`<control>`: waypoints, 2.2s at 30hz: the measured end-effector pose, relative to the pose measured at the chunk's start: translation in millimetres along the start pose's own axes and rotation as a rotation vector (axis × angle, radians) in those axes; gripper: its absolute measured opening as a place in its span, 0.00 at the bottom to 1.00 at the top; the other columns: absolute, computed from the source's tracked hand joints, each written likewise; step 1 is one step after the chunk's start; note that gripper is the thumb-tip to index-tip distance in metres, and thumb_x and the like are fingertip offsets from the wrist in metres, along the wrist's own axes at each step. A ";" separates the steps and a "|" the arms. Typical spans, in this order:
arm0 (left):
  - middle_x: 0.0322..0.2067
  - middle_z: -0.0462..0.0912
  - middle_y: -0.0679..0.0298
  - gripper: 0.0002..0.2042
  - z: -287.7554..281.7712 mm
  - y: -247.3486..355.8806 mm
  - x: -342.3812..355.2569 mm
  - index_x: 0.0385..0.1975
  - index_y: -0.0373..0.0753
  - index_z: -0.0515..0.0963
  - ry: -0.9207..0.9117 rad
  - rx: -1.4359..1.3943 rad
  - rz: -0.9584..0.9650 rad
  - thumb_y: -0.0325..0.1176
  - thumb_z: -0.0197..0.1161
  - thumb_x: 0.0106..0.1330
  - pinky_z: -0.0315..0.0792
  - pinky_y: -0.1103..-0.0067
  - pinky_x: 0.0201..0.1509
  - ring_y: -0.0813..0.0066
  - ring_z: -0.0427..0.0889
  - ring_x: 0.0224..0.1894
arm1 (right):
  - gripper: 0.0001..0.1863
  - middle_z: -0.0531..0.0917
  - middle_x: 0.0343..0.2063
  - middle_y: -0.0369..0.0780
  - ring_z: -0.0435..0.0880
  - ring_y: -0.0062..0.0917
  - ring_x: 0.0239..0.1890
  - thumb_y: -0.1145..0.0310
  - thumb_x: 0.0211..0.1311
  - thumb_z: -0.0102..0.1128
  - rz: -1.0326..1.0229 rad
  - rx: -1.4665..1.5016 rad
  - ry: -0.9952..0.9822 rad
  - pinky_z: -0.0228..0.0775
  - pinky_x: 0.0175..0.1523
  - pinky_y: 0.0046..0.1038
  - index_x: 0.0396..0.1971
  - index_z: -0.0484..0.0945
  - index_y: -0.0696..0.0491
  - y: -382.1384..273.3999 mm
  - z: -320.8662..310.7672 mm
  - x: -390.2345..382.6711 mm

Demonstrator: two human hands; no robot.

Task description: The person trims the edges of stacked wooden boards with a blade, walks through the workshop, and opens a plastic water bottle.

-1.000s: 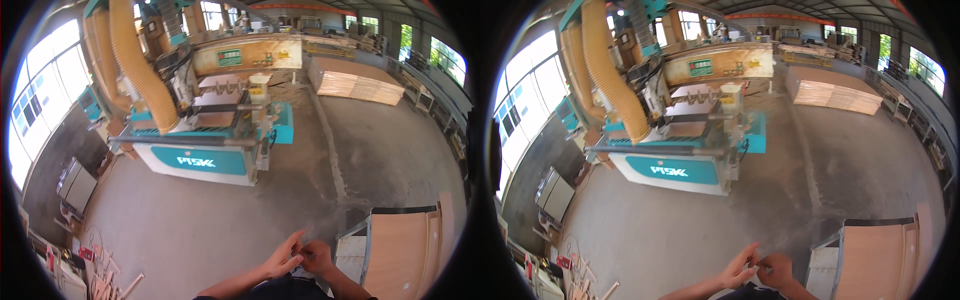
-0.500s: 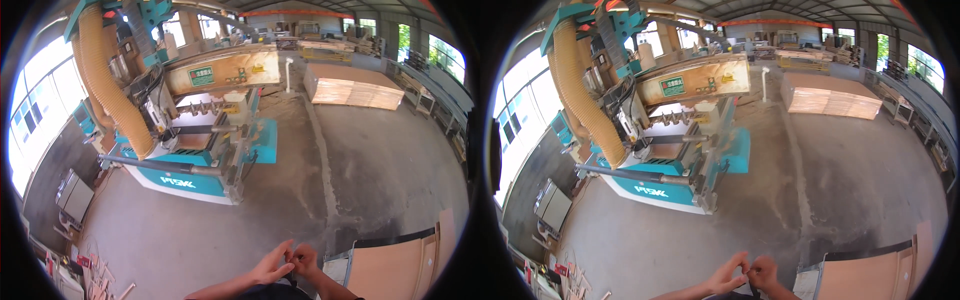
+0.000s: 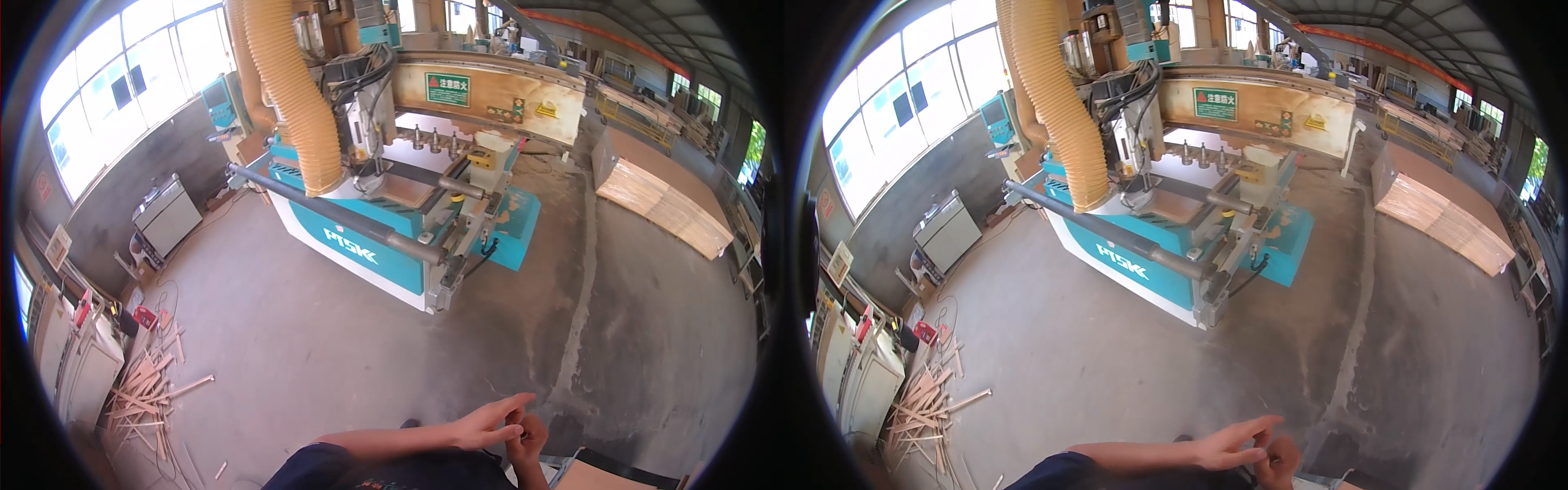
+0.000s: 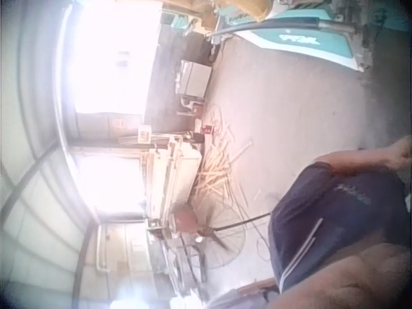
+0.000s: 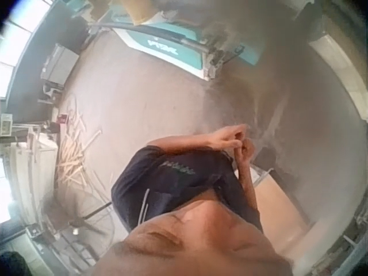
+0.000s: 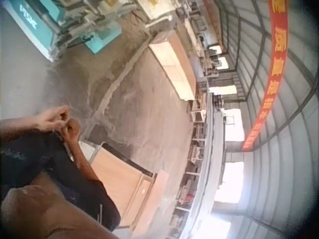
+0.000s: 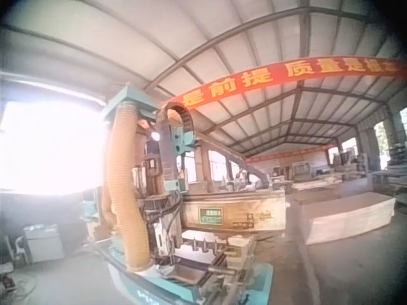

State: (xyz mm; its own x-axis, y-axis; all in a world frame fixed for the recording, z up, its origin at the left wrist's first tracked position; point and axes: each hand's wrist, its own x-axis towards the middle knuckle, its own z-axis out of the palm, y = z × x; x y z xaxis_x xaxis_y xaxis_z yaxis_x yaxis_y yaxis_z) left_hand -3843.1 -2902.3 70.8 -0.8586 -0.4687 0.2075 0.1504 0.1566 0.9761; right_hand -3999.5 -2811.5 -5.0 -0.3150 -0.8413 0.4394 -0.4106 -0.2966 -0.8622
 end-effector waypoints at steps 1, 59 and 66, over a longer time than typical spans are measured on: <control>0.36 0.69 0.61 0.30 -3.7 -1.3 -0.6 0.65 0.31 0.52 -0.014 0.015 0.034 0.42 0.51 0.68 0.65 0.76 0.48 0.70 0.69 0.39 | 0.21 0.68 0.13 0.36 0.67 0.19 0.19 0.57 0.57 0.62 0.000 0.001 -0.010 0.56 0.25 0.24 0.14 0.66 0.55 0.1 4.3 1.8; 0.61 0.62 0.49 0.31 -107.4 22.2 21.7 0.58 0.36 0.66 -0.409 0.799 0.393 0.43 0.64 0.55 0.41 0.57 0.71 0.53 0.47 0.71 | 0.04 0.70 0.13 0.38 0.67 0.27 0.15 0.77 0.40 0.54 -0.019 -0.218 0.203 0.56 0.23 0.27 0.13 0.71 0.54 -34.9 26.5 67.4; 0.68 0.53 0.56 0.33 -83.4 38.7 49.0 0.58 0.40 0.69 -0.598 1.000 0.484 0.47 0.65 0.52 0.39 0.60 0.72 0.63 0.45 0.72 | 0.07 0.69 0.12 0.34 0.64 0.19 0.16 0.79 0.42 0.49 -0.076 -0.102 0.366 0.52 0.22 0.23 0.10 0.67 0.55 -69.3 -13.2 60.3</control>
State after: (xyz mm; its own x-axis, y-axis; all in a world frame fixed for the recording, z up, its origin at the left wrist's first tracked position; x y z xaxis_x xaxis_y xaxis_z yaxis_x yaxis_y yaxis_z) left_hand -3838.6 -2991.7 124.1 -0.9458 0.2451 0.2133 0.2993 0.9125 0.2790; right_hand -4001.3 -2835.7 84.6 -0.5575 -0.5963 0.5776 -0.5214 -0.2899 -0.8026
